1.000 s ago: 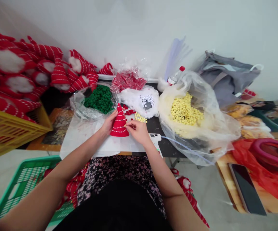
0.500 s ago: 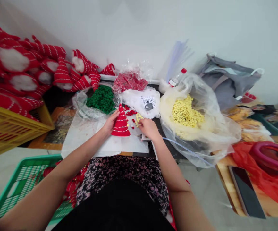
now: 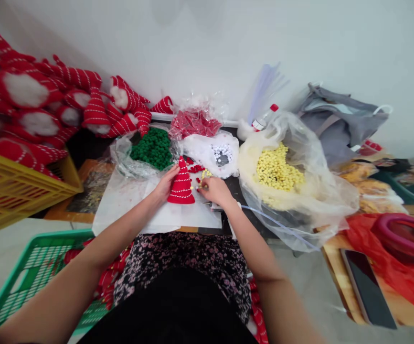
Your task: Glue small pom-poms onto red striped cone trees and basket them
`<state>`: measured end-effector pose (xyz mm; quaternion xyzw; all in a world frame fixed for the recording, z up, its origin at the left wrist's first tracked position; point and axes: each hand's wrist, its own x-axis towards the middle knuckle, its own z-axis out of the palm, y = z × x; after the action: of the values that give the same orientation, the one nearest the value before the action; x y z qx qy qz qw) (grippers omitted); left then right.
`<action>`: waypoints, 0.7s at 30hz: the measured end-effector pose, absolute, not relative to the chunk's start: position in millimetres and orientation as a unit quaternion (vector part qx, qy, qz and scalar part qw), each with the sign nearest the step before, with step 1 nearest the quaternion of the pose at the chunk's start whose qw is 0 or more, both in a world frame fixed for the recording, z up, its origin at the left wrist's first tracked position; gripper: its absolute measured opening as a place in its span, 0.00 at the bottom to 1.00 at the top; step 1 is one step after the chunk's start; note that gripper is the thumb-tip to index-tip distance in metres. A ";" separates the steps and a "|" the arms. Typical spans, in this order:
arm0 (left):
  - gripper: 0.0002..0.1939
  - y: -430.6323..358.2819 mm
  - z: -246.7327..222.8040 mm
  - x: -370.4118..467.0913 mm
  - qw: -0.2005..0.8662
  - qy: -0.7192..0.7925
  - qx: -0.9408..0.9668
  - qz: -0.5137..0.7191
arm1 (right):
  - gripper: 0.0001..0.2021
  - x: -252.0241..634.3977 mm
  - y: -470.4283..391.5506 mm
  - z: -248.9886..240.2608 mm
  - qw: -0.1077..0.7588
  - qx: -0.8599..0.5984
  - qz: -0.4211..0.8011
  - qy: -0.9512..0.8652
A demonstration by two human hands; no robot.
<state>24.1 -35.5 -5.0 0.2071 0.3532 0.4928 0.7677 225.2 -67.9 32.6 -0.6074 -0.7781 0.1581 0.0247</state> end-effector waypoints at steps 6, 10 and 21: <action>0.24 -35.6 -6.3 23.5 0.769 0.352 0.205 0.494 | 0.10 230.6 -65.7 28.2 0.020 -0.622 0.159 -0.766; 0.24 -35.4 -7.6 22.6 0.767 0.352 0.209 0.494 | 0.12 237.4 -68.7 31.6 0.033 -0.622 0.164 -0.765; 0.20 -34.8 -12.3 25.3 0.759 0.298 0.288 0.502 | 0.06 200.7 -78.9 62.9 0.400 -0.469 0.239 -0.751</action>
<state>25.3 -34.8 -12.3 0.2878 0.2977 0.5019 0.7593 200.7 -78.9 62.9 -0.4688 -0.7507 0.2385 0.3997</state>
